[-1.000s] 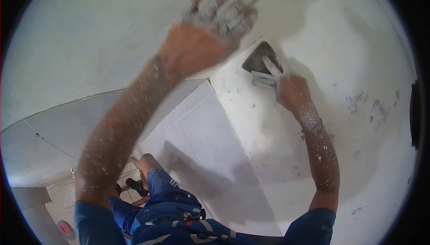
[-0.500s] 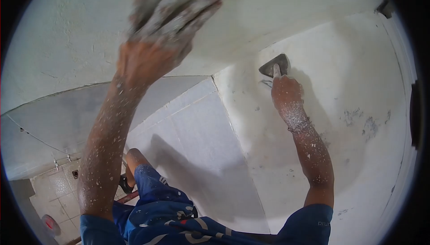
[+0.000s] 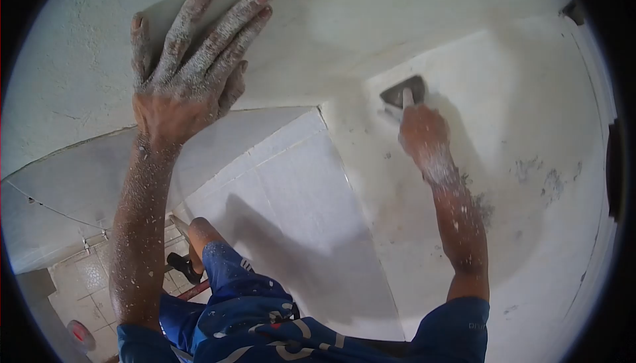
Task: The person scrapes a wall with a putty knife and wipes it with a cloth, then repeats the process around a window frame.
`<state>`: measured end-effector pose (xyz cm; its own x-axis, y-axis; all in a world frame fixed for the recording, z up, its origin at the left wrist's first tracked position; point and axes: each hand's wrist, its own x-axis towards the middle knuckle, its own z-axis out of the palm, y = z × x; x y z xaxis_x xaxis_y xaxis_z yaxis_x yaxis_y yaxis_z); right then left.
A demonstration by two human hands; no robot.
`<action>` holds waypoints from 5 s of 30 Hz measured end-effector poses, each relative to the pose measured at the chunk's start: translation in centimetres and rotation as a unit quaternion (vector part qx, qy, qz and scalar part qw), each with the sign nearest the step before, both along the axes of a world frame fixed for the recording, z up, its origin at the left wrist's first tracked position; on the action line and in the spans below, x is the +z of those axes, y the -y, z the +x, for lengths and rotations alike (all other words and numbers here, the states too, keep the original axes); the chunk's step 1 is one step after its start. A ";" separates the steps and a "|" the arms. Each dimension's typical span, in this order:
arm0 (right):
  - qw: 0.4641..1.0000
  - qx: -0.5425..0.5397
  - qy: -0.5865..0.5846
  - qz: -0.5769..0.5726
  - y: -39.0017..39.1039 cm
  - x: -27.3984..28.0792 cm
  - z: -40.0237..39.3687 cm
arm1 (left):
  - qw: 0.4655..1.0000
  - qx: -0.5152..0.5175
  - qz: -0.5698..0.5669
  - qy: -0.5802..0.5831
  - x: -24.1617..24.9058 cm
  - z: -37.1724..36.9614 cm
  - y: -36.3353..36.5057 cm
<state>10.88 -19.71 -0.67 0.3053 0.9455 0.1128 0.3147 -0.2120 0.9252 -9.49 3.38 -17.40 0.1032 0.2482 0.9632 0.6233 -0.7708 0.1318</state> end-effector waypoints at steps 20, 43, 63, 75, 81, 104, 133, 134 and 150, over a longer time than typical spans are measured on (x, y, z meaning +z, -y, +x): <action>0.939 -0.221 -0.241 0.103 -0.3 0.3 0.4 | 1.000 -0.005 0.012 0.015 -0.4 -0.9 0.1; 0.955 -0.169 -0.224 0.100 -0.6 -4.3 2.3 | 1.000 0.016 0.014 0.013 -0.3 -1.3 -0.2; 0.973 -0.151 -0.114 0.135 -1.7 3.1 2.1 | 1.000 -0.005 0.028 0.013 -0.9 -1.4 -0.3; 0.953 -0.170 -0.156 0.195 -1.7 1.1 2.8 | 0.999 -0.013 0.031 0.010 -0.8 -1.6 -0.5; 0.980 -0.093 -0.173 0.046 -1.2 1.7 3.6 | 0.999 -0.005 0.042 0.022 -1.1 -1.5 -0.4; 0.967 -0.139 -0.138 0.164 0.2 -2.8 2.2 | 0.999 -0.016 0.042 0.015 -1.1 -1.9 -0.9; 0.990 -0.066 0.122 -0.015 -0.2 1.4 -0.2 | 1.000 0.001 0.015 0.005 -2.5 -2.1 -1.4; 0.991 -0.012 0.129 -0.044 -0.3 1.4 0.6 | 1.000 -0.005 0.012 0.012 -2.4 -2.3 -1.5; 0.980 -0.150 0.127 0.007 -2.5 -1.1 0.2 | 0.999 -0.011 0.023 0.026 -2.5 -2.5 -1.7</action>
<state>11.07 -17.17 -1.72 0.5302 0.8150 0.2337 -0.0034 -0.2736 0.9618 -12.01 5.05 -19.87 0.0572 0.2024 0.9776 0.5985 -0.7907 0.1287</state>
